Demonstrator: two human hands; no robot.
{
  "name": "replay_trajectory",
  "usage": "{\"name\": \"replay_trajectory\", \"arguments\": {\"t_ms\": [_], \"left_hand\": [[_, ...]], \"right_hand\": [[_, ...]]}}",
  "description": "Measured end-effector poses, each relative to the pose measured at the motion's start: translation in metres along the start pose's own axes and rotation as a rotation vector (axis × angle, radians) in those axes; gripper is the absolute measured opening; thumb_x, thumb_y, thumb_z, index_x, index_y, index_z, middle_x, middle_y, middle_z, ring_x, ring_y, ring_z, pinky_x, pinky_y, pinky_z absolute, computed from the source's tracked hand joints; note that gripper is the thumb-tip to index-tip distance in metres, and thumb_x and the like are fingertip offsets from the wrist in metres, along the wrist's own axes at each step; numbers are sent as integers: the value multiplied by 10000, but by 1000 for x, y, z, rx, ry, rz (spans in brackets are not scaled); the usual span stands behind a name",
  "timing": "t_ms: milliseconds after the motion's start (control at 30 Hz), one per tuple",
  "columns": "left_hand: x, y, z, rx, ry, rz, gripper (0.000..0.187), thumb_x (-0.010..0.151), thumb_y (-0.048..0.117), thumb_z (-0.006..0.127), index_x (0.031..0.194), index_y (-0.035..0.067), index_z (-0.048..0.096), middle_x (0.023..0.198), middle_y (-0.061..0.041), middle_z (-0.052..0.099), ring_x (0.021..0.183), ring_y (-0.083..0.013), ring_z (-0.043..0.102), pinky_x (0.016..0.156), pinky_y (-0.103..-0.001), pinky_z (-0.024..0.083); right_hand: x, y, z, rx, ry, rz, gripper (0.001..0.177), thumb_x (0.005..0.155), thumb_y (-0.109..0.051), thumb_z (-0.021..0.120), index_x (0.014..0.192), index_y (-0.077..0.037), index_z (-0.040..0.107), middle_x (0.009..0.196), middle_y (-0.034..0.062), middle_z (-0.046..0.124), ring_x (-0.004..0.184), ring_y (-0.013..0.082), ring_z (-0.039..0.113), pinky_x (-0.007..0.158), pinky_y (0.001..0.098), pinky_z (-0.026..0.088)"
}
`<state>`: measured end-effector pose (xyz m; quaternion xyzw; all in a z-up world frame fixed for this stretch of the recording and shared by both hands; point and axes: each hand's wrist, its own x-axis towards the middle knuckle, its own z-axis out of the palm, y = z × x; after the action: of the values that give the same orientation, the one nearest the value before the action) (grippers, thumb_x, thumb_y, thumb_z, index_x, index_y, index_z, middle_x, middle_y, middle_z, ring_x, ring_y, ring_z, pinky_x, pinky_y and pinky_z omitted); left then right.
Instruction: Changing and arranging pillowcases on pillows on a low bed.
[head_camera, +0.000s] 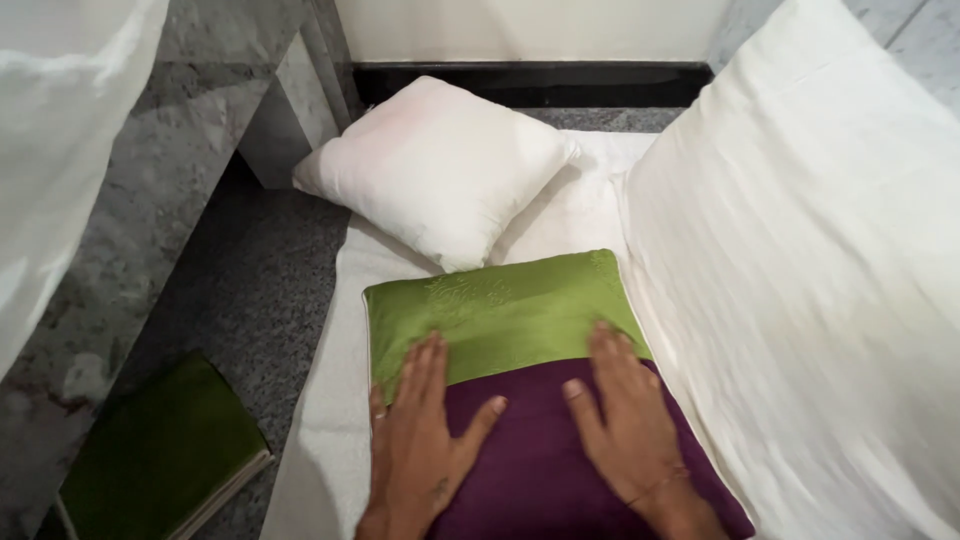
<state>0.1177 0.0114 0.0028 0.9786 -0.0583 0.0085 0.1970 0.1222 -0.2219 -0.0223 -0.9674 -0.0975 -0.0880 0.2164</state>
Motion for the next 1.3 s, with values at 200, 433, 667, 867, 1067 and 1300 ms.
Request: {"name": "replay_trajectory", "arguments": {"t_ms": [200,433,667,867,1067,1300], "left_hand": [[9,2,-4,-23,-147,-364,1044,862,742,460,1628,121,117,1728,-76,96,1544,-250,89,1185,-618,44],[-4,19,53,97,266,185,683,988,323,397,1574,-6,272,1677,-158,260,1542,-286,198,1208,-577,108],[-10,0,80,111,211,192,694,964,409,444,1525,20,320,1561,-230,298,1477,-373,194,1213,-598,48],[-9,10,71,72,316,232,692,938,317,421,1532,-22,311,1649,-173,278,1533,-299,227,1215,-568,76],[-4,9,70,60,361,243,682,962,305,409,1554,-8,283,1648,-149,275,1523,-284,221,1199,-563,93],[8,10,59,30,370,253,696,942,334,451,1532,-4,301,1623,-158,286,1499,-302,246,1196,-601,102]], "right_hand": [[5,54,6,67,55,380,588,1034,-367,461,1455,43,482,1519,241,484,1457,370,421,1224,436,303],[48,-73,-28,420,-119,-255,635,1047,-315,432,1533,92,390,1610,263,370,1510,364,307,1230,451,209],[63,-85,37,112,-178,-314,621,1076,-381,297,1530,37,371,1657,181,332,1553,316,235,1250,464,154],[84,-45,42,-108,-43,-109,651,1055,-417,257,1539,10,342,1630,161,326,1517,310,262,1218,503,146],[120,52,40,4,-136,296,681,1051,-488,253,1539,-25,360,1623,160,345,1531,299,276,1246,470,161],[39,2,3,-69,41,89,676,1037,-398,426,1506,81,338,1624,270,301,1527,394,247,1222,511,201]]}}
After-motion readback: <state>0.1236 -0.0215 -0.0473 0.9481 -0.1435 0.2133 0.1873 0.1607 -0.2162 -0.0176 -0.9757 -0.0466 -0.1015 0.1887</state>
